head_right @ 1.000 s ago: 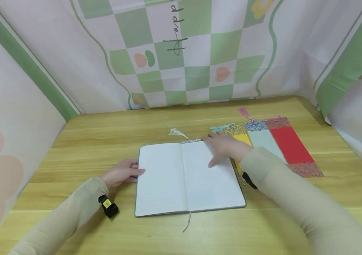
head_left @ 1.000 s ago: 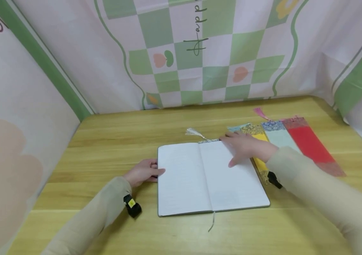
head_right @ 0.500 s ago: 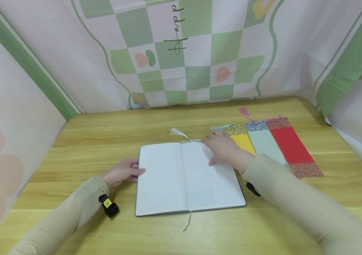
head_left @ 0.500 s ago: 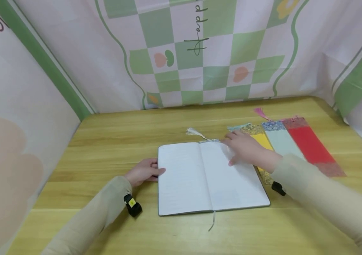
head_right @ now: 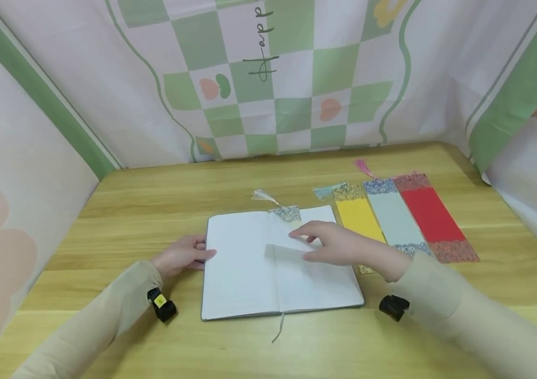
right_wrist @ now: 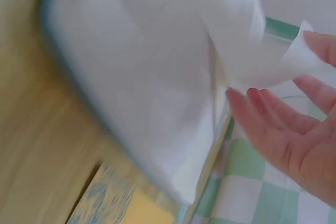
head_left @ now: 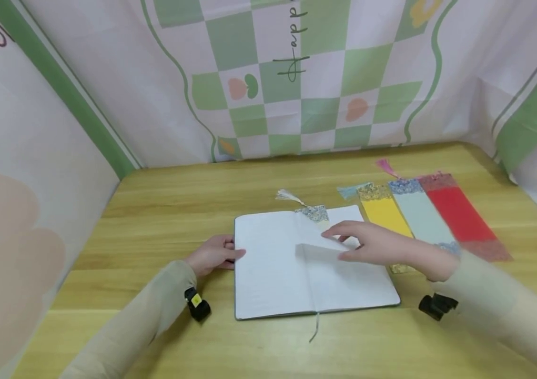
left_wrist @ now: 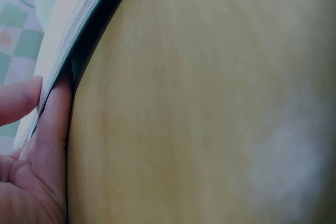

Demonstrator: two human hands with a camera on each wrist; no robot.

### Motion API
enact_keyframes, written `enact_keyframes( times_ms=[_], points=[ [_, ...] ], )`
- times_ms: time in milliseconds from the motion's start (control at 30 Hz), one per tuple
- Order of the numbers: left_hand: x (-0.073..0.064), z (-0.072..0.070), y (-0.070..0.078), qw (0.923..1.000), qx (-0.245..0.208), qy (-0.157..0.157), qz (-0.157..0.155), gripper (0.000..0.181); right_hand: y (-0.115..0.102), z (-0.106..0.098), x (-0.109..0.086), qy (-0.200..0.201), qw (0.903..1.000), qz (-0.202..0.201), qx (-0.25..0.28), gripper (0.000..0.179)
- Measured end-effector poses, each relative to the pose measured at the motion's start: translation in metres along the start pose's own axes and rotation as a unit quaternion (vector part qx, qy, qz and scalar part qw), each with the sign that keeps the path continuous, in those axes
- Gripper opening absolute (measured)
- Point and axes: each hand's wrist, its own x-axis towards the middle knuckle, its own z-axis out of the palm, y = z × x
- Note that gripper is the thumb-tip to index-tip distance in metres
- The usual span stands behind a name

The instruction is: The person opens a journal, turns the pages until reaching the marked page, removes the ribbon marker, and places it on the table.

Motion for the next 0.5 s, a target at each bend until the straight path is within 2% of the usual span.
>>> enact_keyframes(
  times_ms=[133,233,333,400,500],
  points=[
    [-0.001,0.002,-0.003,1.0,-0.003,-0.001,-0.006,0.048,-0.012,0.003,-0.002,-0.013,0.9943,0.011,0.105,0.045],
    [-0.001,0.003,-0.003,1.0,-0.007,-0.001,-0.005,0.045,-0.02,0.012,0.001,-0.031,0.9901,-0.007,0.137,0.045],
    [-0.001,0.002,-0.002,0.9999,-0.01,-0.003,0.004,0.039,-0.029,0.024,0.009,-0.057,0.9934,-0.028,0.096,0.049],
    [-0.001,0.001,-0.002,0.9999,-0.012,-0.005,0.011,0.034,-0.036,0.032,0.014,-0.078,0.9954,-0.032,0.046,0.053],
    [0.0,-0.002,-0.002,0.9997,-0.016,-0.006,0.014,0.029,-0.046,0.043,0.021,-0.109,0.9931,-0.038,-0.02,0.057]
  ],
)
